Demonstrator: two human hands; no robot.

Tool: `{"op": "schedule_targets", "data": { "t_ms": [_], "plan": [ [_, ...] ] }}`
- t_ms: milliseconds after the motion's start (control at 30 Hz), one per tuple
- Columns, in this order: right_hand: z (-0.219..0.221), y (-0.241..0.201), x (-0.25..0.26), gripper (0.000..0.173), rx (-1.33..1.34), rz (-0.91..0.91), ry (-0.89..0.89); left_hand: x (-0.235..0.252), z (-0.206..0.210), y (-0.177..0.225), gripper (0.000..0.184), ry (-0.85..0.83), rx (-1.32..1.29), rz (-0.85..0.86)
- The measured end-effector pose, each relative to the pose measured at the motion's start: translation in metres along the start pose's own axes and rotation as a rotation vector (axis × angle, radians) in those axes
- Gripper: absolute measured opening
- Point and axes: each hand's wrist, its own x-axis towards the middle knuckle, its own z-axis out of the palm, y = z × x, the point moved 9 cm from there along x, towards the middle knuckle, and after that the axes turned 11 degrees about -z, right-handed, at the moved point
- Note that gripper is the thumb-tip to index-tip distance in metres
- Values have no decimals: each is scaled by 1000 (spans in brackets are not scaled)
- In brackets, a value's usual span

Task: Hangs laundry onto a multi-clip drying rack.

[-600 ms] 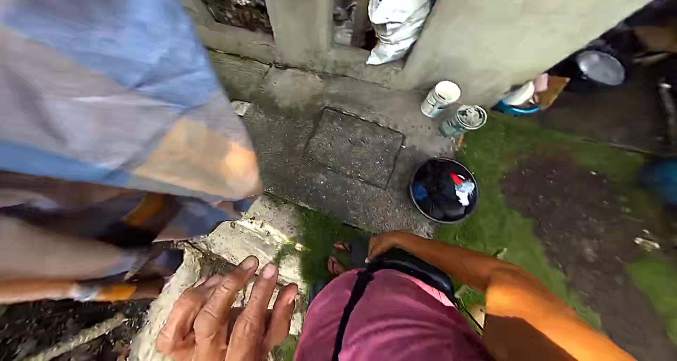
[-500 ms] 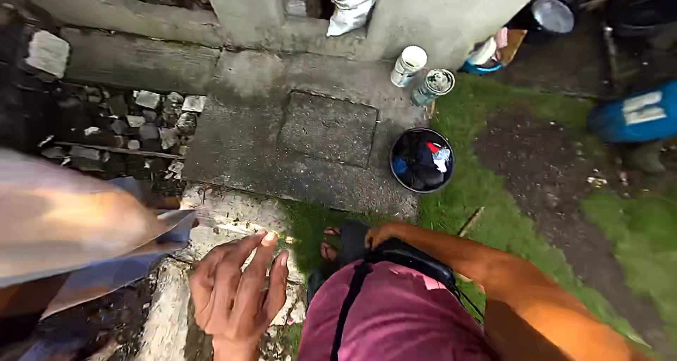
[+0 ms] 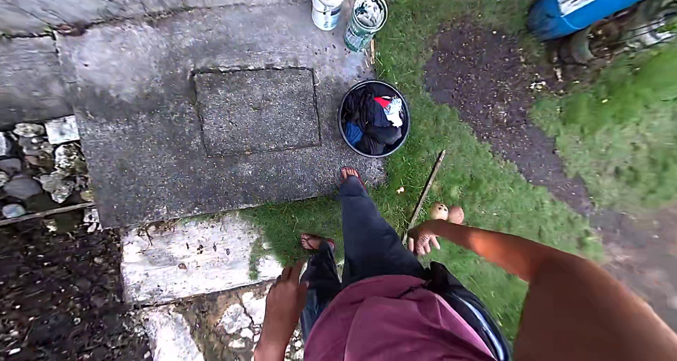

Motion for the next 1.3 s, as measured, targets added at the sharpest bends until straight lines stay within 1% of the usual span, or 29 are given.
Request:
{"op": "schedule_targets", "data": {
  "t_ms": [33,67,100,133,167,233,267,300,367,433,500,533,600,633,700,767,800,833,867,933,967,1000,1033,1067,1100,1167,1200,1267,1300],
  "plan": [
    [-38,3,21,42,-9,-8,186,18,5,2,49,-57,27,-44],
    [-72,2,31,48,-1,1,364,37,7,7,50,-101,46,-75],
    [-99,0,36,53,7,8,494,60,5,18,50,-125,55,-87],
    [-120,-1,42,54,30,-7,570,85,-1,33,50,-129,63,-79],
    [-132,0,50,53,55,-39,598,112,-9,51,50,-121,78,-57],
    [-147,7,65,55,117,-68,548,175,-28,95,47,-114,122,3],
    [-151,14,70,53,154,-48,512,208,-36,121,45,-122,152,33],
    [-160,25,75,48,182,-30,507,244,-45,148,43,-124,185,63],
    [-186,50,84,38,242,-50,579,322,-61,203,38,-109,210,133],
    [-205,78,89,40,376,-91,702,401,-61,251,34,-95,124,181],
    [-209,102,98,37,523,-107,834,473,-51,293,28,-80,-73,208],
    [-206,112,105,36,585,-108,883,507,-43,312,26,-85,-188,194],
    [-189,130,118,33,696,-104,916,575,-16,341,28,-80,-354,132],
    [-181,140,124,30,771,-104,936,601,-4,352,31,-63,-388,70],
    [-173,161,130,26,912,-92,977,644,20,369,46,-27,-388,-50],
    [-171,178,131,25,977,-108,975,678,47,381,64,-36,-380,-152],
    [-170,184,131,24,1009,-128,975,691,60,384,69,-37,-380,-194],
    [-169,190,133,23,1039,-142,974,701,69,386,70,-23,-379,-227],
    [-169,194,134,22,1065,-146,971,707,72,387,66,8,-366,-249],
    [-172,202,135,21,1085,-127,955,707,66,392,55,88,-322,-249],
    [-173,204,133,21,1092,-113,941,700,59,396,53,136,-324,-196],
    [-175,204,130,21,1092,-106,925,688,50,399,52,183,-385,-105],
    [-179,201,127,22,1084,-112,910,669,37,402,49,218,-505,3],
    [-184,198,125,23,1061,-124,901,645,19,403,42,228,-675,106],
    [-189,193,124,24,1031,-133,888,616,-4,404,31,205,-861,203],
    [-197,183,119,26,987,-140,861,547,-53,397,22,119,-1124,323],
    [-202,178,115,26,978,-144,867,514,-78,389,23,114,-1237,357],
    [-218,167,102,25,996,-187,940,452,-116,371,29,98,-1430,454],
    [-228,160,92,26,1013,-227,1002,423,-129,363,26,67,-1520,500]
  ]
}}
